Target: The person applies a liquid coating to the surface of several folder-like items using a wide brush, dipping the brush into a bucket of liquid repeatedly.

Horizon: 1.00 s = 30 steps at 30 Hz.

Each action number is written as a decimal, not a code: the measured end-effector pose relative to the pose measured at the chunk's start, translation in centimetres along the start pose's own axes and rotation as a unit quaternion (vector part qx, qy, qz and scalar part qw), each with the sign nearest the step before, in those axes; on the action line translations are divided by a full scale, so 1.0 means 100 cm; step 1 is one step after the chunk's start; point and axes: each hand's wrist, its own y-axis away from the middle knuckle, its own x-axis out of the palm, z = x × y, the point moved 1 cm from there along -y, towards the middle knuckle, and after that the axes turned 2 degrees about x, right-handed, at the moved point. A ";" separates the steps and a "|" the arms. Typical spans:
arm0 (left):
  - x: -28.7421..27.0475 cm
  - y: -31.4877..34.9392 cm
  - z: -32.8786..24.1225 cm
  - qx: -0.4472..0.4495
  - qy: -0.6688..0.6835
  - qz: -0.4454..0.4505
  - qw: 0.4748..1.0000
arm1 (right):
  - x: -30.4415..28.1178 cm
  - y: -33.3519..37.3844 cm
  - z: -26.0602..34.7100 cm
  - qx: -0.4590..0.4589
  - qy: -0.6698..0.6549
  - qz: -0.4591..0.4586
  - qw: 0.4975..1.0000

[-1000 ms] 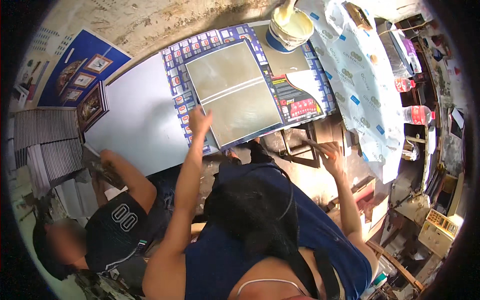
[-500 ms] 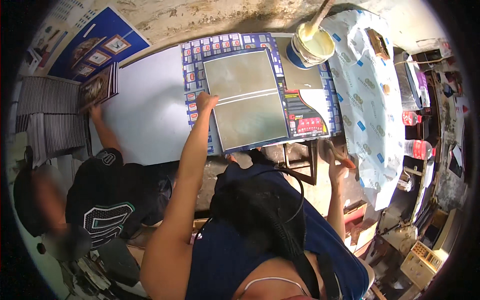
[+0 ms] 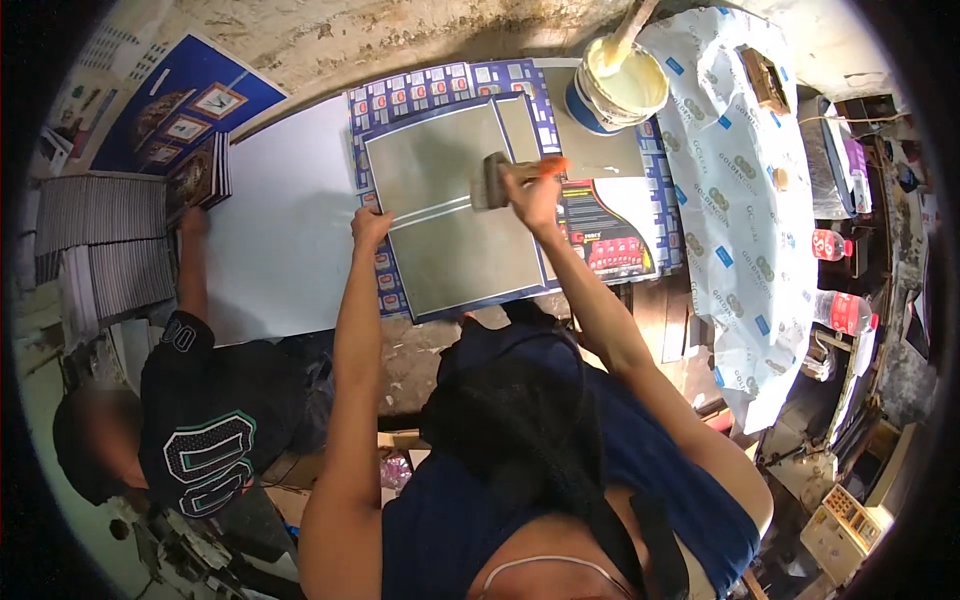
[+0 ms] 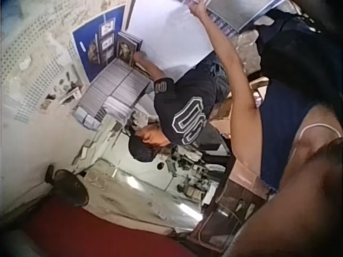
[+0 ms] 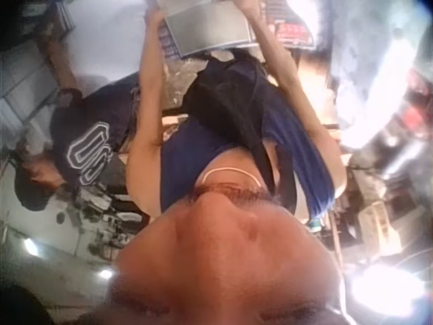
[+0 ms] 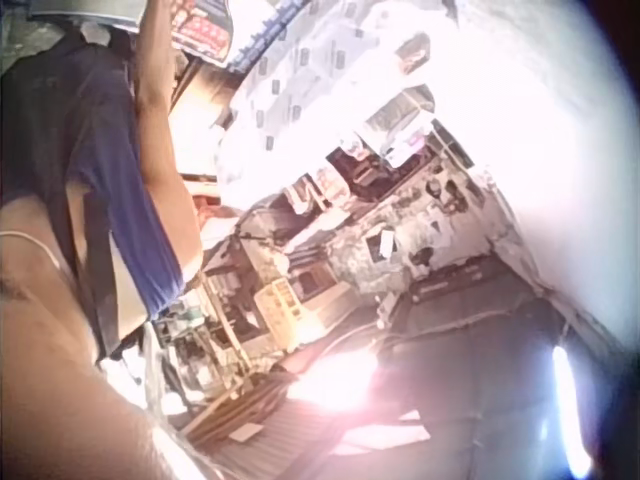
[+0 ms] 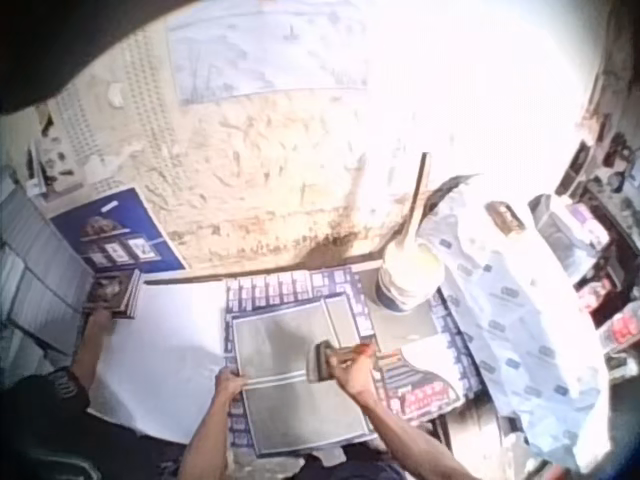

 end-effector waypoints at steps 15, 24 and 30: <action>-0.079 -0.054 0.142 0.070 0.036 -0.073 0.994 | -0.260 0.152 -0.077 0.192 -0.159 -0.298 0.922; -0.152 -0.085 0.197 -0.004 -0.099 -0.215 0.972 | -0.336 0.220 -0.073 0.264 -0.315 -0.286 0.866; -0.130 -0.043 0.144 0.042 -0.031 -0.228 0.972 | -0.320 0.037 0.031 0.089 -0.267 -0.231 0.931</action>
